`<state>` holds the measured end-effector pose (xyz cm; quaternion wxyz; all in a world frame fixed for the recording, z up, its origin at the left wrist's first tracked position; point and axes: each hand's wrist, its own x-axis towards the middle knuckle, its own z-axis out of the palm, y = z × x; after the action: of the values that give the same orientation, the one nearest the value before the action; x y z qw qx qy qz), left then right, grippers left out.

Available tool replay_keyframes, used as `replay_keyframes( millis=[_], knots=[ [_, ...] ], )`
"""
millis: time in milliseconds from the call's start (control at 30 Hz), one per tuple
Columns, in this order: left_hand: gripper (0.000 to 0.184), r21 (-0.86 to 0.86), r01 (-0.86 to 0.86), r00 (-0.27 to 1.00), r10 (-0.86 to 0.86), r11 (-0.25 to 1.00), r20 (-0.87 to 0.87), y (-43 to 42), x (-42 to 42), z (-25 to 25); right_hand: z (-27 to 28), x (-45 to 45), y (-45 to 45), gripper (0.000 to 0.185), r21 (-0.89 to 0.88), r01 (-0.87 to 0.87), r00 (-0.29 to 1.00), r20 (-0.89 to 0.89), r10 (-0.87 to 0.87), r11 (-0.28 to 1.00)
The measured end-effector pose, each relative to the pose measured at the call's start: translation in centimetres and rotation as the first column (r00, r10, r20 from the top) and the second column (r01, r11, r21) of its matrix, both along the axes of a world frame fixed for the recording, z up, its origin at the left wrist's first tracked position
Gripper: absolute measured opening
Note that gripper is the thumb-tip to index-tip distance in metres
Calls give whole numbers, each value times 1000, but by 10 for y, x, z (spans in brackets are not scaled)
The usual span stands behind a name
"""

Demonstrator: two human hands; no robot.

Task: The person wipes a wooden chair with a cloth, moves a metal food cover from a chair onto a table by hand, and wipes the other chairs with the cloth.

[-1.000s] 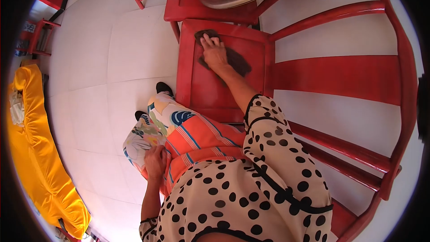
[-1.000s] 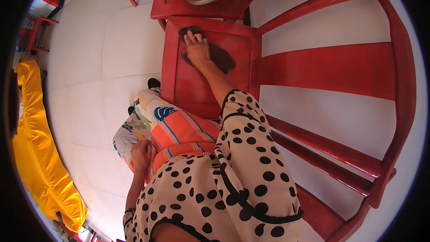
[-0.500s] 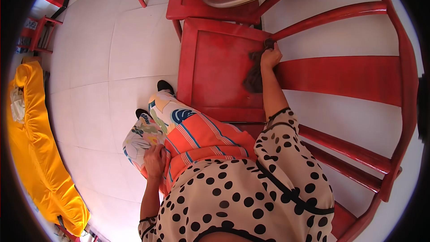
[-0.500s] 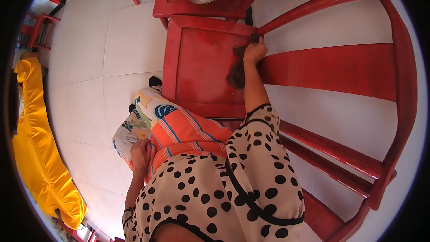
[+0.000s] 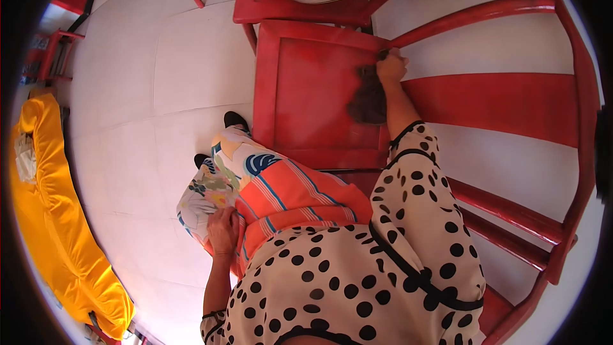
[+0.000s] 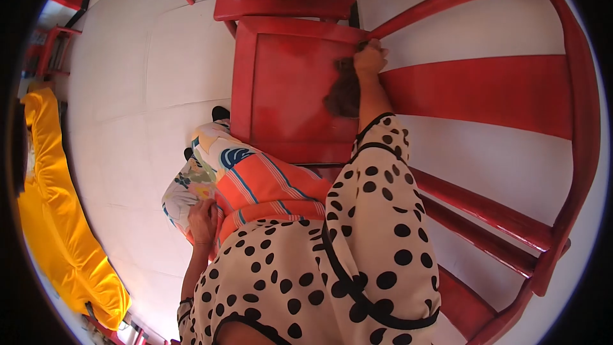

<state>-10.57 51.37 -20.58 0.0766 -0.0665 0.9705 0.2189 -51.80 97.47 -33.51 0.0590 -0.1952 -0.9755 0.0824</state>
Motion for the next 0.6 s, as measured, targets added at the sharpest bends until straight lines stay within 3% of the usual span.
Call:
replay_keyframes(
  millis=[33, 133, 333, 433, 567, 600],
  knots=[
    [8, -1, -7, 1000, 7, 1000, 8, 0, 0, -1, 5, -3, 1, 41, -70, 22, 999, 36, -20, 997],
    [8, 26, -12, 1000, 12, 1000, -9, 0, 4, -2, -7, 9, -11, 45, 2, 18, 991, -133, -17, 1000],
    [8, 33, -9, 1000, 9, 999, -6, 0, 1, -2, -6, 27, -38, 50, -24, -136, 966, -225, 127, 990],
    [7, 31, -6, 1000, 6, 999, -2, 1, -3, 0, -19, 14, -58, 49, 7, -264, 890, -385, 246, 965],
    [7, -1, -9, 999, 9, 1000, 38, 3, -5, 6, -17, -17, -61, 43, -111, -211, 869, -476, 135, 971],
    [7, -1, -5, 1000, 5, 1000, 28, 2, -7, 3, -16, -26, -67, 43, -115, -305, 843, -495, 212, 945]
  ],
)
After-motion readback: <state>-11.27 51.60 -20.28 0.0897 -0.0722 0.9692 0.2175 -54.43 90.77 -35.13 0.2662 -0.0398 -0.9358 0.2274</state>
